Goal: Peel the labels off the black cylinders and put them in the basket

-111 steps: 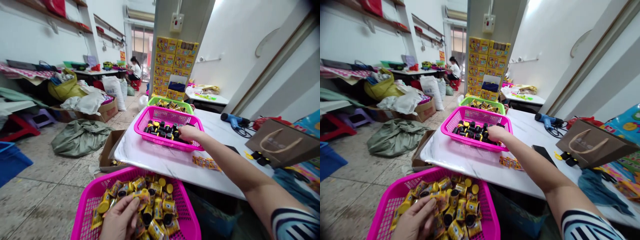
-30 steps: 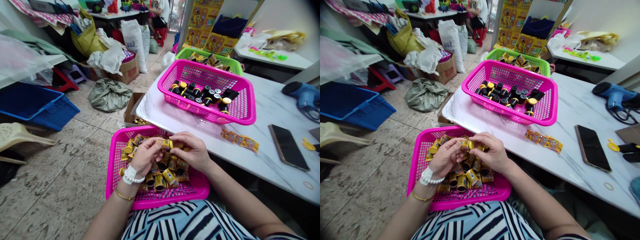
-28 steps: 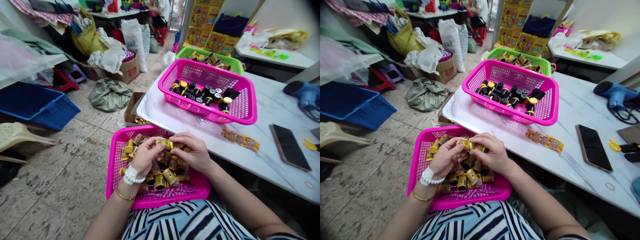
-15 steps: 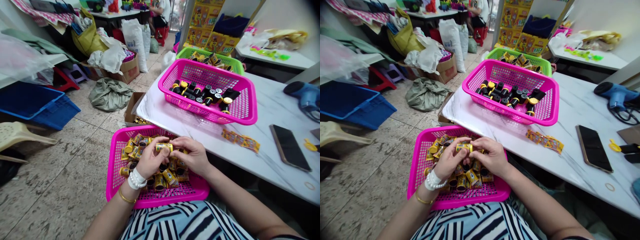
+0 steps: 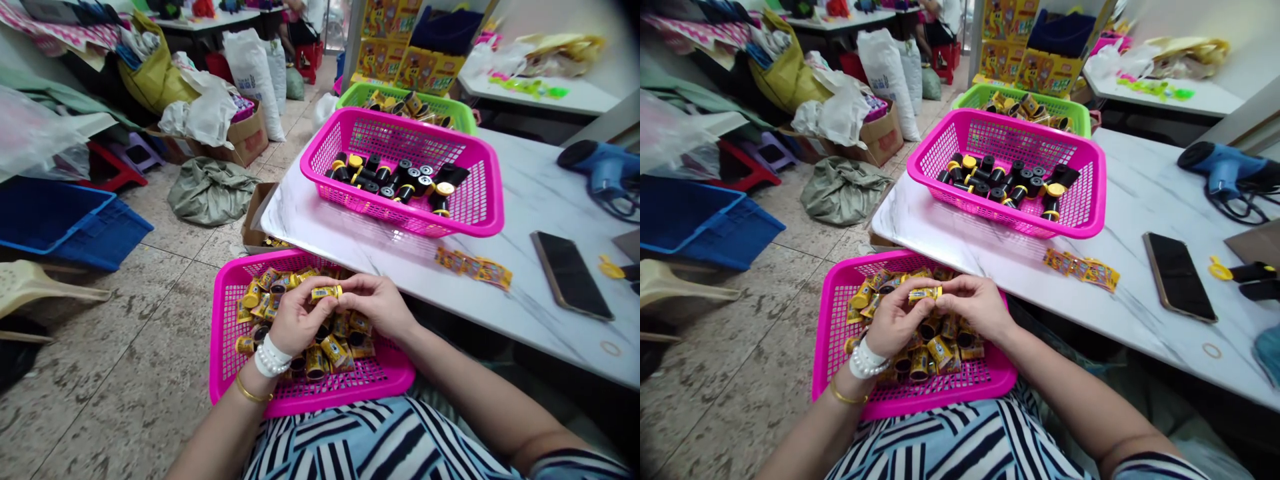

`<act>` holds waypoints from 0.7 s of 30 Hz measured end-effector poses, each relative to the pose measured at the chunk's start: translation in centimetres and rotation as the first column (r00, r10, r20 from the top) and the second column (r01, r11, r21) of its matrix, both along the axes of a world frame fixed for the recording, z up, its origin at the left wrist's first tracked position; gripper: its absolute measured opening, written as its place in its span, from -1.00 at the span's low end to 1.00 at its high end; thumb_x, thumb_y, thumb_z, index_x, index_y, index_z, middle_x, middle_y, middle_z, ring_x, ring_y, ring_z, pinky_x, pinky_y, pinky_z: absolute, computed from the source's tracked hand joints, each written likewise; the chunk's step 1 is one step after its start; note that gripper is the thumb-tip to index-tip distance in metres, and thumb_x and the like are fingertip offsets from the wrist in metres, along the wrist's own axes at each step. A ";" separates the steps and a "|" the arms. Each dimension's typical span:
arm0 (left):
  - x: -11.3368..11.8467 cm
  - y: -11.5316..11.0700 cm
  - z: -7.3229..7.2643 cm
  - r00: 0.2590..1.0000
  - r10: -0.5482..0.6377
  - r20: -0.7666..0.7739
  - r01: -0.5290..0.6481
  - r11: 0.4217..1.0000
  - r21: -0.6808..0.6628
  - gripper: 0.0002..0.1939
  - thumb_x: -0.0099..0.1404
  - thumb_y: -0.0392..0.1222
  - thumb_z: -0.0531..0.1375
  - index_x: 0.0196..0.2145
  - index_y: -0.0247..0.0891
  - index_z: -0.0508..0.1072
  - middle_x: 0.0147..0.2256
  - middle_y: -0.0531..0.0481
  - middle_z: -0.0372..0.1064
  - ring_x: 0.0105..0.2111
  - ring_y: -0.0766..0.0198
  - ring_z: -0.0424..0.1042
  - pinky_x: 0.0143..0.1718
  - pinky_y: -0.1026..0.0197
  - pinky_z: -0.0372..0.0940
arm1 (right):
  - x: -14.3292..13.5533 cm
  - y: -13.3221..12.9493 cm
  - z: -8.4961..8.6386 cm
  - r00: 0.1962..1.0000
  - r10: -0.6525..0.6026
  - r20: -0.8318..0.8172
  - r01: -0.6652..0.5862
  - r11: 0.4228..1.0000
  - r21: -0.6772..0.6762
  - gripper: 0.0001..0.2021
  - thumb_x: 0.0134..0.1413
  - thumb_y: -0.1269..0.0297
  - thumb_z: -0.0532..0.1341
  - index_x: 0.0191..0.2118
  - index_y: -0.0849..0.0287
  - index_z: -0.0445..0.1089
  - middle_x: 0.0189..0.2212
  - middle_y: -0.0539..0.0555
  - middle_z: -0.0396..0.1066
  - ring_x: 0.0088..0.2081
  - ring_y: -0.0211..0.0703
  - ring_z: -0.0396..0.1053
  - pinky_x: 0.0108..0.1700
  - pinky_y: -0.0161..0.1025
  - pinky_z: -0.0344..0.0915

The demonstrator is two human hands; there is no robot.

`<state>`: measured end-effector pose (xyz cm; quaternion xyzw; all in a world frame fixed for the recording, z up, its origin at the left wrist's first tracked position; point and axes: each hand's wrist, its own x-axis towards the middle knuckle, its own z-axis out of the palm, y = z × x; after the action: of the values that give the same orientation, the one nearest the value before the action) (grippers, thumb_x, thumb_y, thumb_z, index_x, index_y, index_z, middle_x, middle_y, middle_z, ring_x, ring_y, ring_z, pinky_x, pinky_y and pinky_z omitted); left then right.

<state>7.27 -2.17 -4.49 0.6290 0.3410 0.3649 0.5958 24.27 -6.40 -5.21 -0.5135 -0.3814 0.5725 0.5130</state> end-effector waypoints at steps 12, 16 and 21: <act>-1.5 0.2 0.4 0.998 0.038 0.042 -0.021 0.937 -0.349 -0.65 0.16 -0.05 0.37 -0.13 -0.26 0.52 -0.35 -0.01 0.45 -0.47 0.35 0.34 -0.45 0.31 0.25 | 0.2 -0.4 0.1 0.856 -0.244 0.456 -0.115 0.770 0.627 -0.74 0.05 0.38 0.39 -0.10 0.05 0.58 -0.19 0.14 0.57 -0.18 -0.10 0.54 -0.12 -0.16 0.52; -1.1 0.5 0.6 0.998 0.006 0.060 0.007 0.978 -0.210 -0.71 0.15 -0.19 0.37 -0.15 -0.26 0.53 -0.22 -0.07 0.50 -0.23 0.21 0.43 -0.16 0.22 0.31 | -0.2 -0.4 -0.2 0.929 -0.192 0.318 0.012 0.872 0.490 -0.70 -0.07 0.33 0.47 -0.14 0.04 0.60 -0.30 0.07 0.57 -0.29 -0.14 0.52 -0.21 -0.21 0.51; -1.1 0.8 0.1 1.000 -0.016 0.009 0.016 0.998 -0.060 -0.74 0.18 -0.24 0.33 -0.13 -0.23 0.54 -0.17 -0.10 0.51 -0.15 0.13 0.45 -0.05 0.13 0.29 | -0.5 -0.1 -0.2 0.996 -0.087 0.037 0.083 0.991 0.102 -0.71 -0.23 0.24 0.53 -0.27 0.10 0.63 -0.37 0.04 0.58 -0.35 -0.14 0.53 -0.23 -0.19 0.51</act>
<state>6.14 -1.36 -4.37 0.6117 0.3443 0.3524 0.6189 23.72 -6.51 -5.41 -0.5145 -0.3979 0.5197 0.5540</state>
